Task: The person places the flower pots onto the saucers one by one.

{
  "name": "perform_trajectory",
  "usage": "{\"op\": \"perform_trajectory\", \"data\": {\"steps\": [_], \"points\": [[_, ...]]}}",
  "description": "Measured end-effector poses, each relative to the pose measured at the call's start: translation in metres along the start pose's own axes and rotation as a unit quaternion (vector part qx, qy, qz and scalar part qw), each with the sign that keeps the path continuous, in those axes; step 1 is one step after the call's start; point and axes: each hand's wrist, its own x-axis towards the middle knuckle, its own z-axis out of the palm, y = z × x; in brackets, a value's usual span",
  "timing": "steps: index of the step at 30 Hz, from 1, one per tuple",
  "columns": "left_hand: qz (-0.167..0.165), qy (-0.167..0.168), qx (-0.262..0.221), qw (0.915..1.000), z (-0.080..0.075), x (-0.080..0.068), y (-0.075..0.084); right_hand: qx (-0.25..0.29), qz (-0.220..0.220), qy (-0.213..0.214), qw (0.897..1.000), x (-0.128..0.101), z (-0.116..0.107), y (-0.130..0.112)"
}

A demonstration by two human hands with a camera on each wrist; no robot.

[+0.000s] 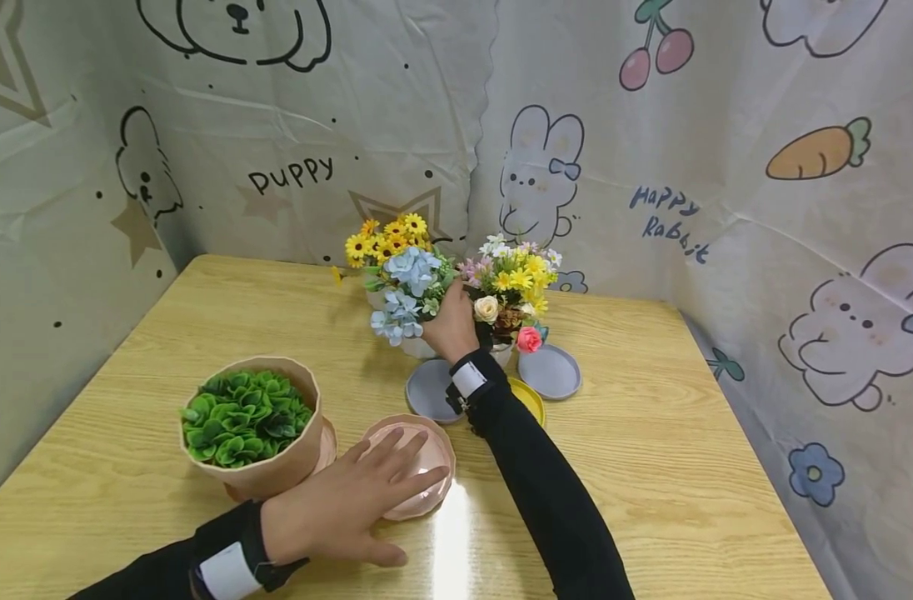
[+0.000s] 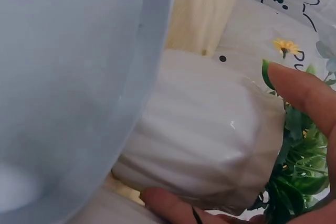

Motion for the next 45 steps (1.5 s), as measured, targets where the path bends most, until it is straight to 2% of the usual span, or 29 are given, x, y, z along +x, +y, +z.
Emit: {"op": "perform_trajectory", "data": {"steps": [11,22,31,36,41,45], "points": [[-0.004,-0.005,-0.008,0.9999,0.0,-0.001,0.001,0.004,-0.031,0.051,0.998,0.006,0.012,0.003],[-0.011,-0.01,-0.021,0.9997,-0.001,-0.004,0.0,0.002,-0.059,0.061,0.996,0.011,0.014,0.002],[-0.007,-0.003,-0.023,0.9997,0.0,-0.006,0.0,0.023,-0.046,0.043,0.998,0.001,0.013,-0.001],[-0.01,-0.007,-0.028,0.9995,0.0,-0.007,0.001,0.058,-0.041,0.027,0.997,-0.004,0.014,-0.001],[-0.012,-0.01,-0.035,0.9993,0.0,-0.007,0.002,0.081,-0.007,0.006,0.997,-0.004,0.015,0.003],[-0.012,-0.008,-0.035,0.9993,0.001,-0.008,0.002,0.089,-0.013,0.0,0.996,-0.003,0.015,0.005]]}}
